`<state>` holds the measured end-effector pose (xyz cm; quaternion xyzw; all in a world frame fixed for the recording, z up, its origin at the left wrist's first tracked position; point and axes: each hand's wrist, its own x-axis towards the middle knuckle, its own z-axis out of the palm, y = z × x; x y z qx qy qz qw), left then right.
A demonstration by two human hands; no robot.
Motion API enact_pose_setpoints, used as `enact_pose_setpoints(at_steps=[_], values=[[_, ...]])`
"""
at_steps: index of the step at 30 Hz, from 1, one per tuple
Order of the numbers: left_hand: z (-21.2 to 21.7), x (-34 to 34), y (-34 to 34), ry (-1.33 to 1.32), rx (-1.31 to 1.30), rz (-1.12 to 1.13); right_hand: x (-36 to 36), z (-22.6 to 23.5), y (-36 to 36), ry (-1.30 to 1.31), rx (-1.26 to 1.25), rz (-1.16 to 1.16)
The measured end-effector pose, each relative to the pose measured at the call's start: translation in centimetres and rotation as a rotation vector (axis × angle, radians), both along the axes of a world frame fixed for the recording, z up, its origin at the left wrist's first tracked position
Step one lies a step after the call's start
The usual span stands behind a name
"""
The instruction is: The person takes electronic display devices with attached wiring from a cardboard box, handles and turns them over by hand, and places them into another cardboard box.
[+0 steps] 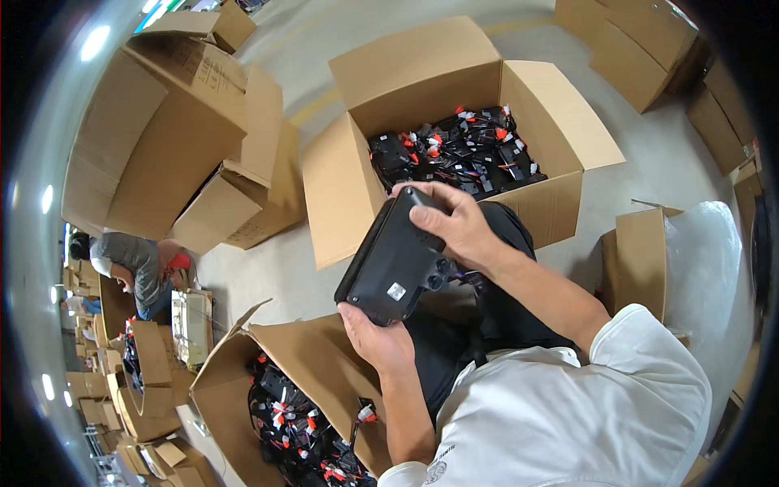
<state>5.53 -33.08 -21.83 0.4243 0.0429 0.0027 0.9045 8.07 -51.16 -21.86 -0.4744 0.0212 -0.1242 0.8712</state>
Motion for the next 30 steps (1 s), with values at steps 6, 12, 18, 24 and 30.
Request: enact_pose_setpoints(at_steps=[6, 12, 18, 24, 30], values=[[-1.3, -1.3, 0.9, -0.094, 0.278, 0.023, -1.4, -1.2, 3.5, -0.117, -0.252, -0.29], [-1.7, -0.7, 2.8, -0.13, 0.38, -0.018, -2.9, -0.6, -1.1, -0.022, -0.579, 0.245], [-0.9, 2.1, 5.0, -0.17, 0.507, -0.323, -4.5, 1.1, -4.9, 0.003, -0.687, 0.562], [-5.7, 4.9, 3.3, -0.315, 0.276, -0.609, -0.8, 2.5, -5.2, 0.0, -0.081, 0.223], [-2.0, 8.5, -6.2, -0.123, 0.937, -0.881, 4.7, -0.3, -12.9, 0.23, 0.606, 0.019]])
